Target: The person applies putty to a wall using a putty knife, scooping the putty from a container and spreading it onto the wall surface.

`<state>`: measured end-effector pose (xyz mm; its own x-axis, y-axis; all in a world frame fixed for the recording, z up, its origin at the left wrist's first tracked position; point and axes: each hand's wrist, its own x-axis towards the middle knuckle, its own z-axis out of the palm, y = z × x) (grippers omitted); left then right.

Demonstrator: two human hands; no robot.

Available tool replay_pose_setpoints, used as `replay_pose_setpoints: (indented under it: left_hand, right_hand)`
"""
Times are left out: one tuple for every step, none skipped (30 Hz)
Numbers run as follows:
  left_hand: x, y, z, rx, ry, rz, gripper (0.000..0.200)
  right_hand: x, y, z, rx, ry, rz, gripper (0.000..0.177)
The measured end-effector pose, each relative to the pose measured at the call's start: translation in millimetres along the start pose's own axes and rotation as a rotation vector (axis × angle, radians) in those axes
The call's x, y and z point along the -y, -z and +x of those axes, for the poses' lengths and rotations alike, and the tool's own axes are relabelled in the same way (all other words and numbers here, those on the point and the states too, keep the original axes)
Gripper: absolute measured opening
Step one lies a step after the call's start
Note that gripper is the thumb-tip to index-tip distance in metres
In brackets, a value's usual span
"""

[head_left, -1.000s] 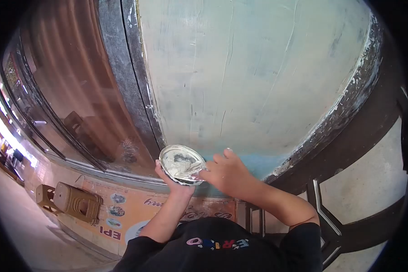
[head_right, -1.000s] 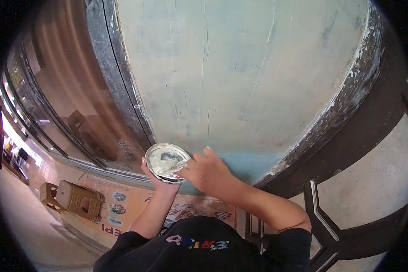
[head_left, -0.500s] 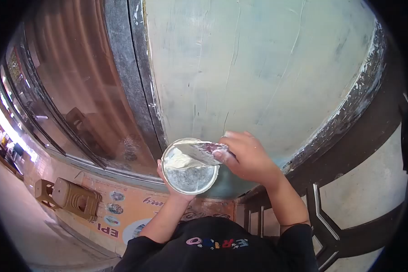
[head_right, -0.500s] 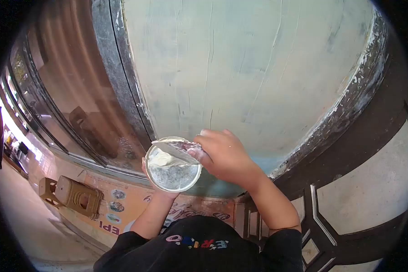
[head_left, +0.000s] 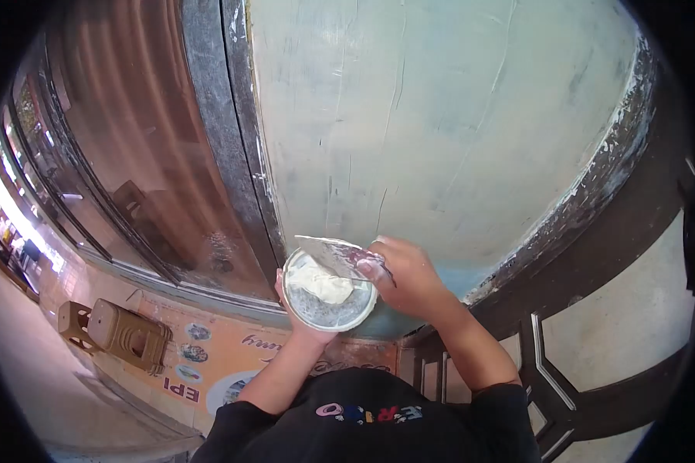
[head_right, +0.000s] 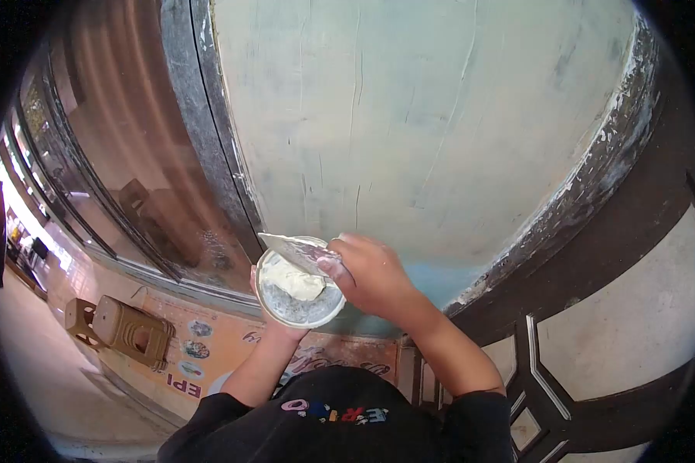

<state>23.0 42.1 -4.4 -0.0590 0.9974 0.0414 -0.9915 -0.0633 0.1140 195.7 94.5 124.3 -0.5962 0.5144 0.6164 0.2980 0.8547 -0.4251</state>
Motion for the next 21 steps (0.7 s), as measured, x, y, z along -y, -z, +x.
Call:
replay_pose_setpoints:
  left_hand:
    - [0.1, 0.1, -1.0, 0.004, 0.002, 0.001, 0.072]
    - [0.3, 0.2, -1.4, -0.006, -0.015, 0.014, 0.071]
    - [-0.4, -0.9, 0.6, -0.013, -0.036, 0.026, 0.071]
    - [-0.6, -2.1, 1.9, -0.007, -0.041, 0.025, 0.071]
    - [-0.6, -2.1, 0.3, 0.014, -0.014, 0.008, 0.071]
    - [-1.1, -2.4, -1.5, 0.035, 0.016, -0.005, 0.071]
    - [-0.5, -5.8, -3.0, 0.026, 0.008, -0.011, 0.072]
    - [-0.8, -6.3, -3.3, 0.031, 0.008, -0.008, 0.072]
    - [-0.4, -6.2, -2.6, 0.038, -0.011, 0.02, 0.073]
    - [-0.7, -7.0, -0.5, 0.05, -0.035, 0.047, 0.074]
    - [-0.6, -8.8, -1.6, 0.012, -0.028, 0.03, 0.073]
    - [-0.7, -8.5, -2.9, 0.013, -0.032, 0.029, 0.073]
    - [-1.3, -8.1, -3.0, 0.03, -0.021, 0.026, 0.073]
    - [-2.0, -7.5, -3.0, 0.048, -0.007, 0.025, 0.073]
    - [-2.3, -5.6, -1.7, 0.045, -0.001, 0.026, 0.074]
    - [-2.8, -6.7, -1.9, 0.057, -0.001, 0.029, 0.074]
    - [-3.0, -8.9, -1.8, 0.074, -0.006, 0.019, 0.075]
    - [-3.6, -10.3, -1.2, 0.091, -0.011, 0.009, 0.076]
    - [-4.2, -6.8, 0.1, 0.099, -0.017, 0.012, 0.076]
    - [-4.3, -7.1, -0.7, 0.106, -0.019, 0.016, 0.076]
    - [-3.4, -9.3, -0.6, 0.068, -0.029, 0.038, 0.076]
  right_hand:
    - [-3.6, -1.8, -1.3, 0.017, -0.005, -0.043, 0.021]
    - [-5.6, -1.2, -0.3, 0.036, -0.005, -0.087, 0.022]
    - [2.0, 6.5, 0.2, 0.011, -0.018, -0.021, 0.022]
    - [2.7, 6.3, 0.5, 0.011, -0.011, -0.023, 0.022]
    - [3.9, 4.6, -0.5, -0.017, -0.038, 0.031, 0.023]
    - [5.0, 2.8, -1.8, -0.049, -0.068, 0.086, 0.025]
    - [1.9, -0.1, -3.4, -0.052, -0.066, 0.086, 0.025]
    - [-3.9, -4.2, -4.5, -0.048, -0.075, 0.03, 0.026]
    - [-7.3, -5.0, -3.8, -0.043, -0.081, -0.029, 0.027]
    - [-6.1, -0.8, -2.6, -0.046, -0.068, -0.034, 0.027]
    - [-3.0, 4.6, -4.4, -0.067, -0.086, 0.014, 0.027]
    - [-0.3, 6.6, -6.6, -0.085, -0.112, 0.066, 0.027]
    - [-1.4, 2.6, -3.6, -0.111, -0.071, 0.025, 0.027]
    - [-5.3, 0.1, -2.8, -0.115, -0.068, 0.026, 0.027]
    - [-9.9, -1.6, -2.4, -0.074, -0.095, 0.001, 0.027]
    - [-11.6, 0.4, 0.9, -0.035, -0.115, -0.028, 0.027]
    - [-6.4, 6.0, -0.1, -0.061, -0.139, 0.011, 0.027]
    - [-6.7, 5.1, -0.1, -0.068, -0.123, 0.005, 0.027]
    - [-7.9, 1.1, -2.0, -0.108, -0.112, 0.018, 0.027]
    - [-8.8, -3.2, -2.1, -0.149, -0.104, 0.034, 0.027]
    - [-8.6, -7.5, 1.0, -0.069, -0.131, -0.021, 0.027]
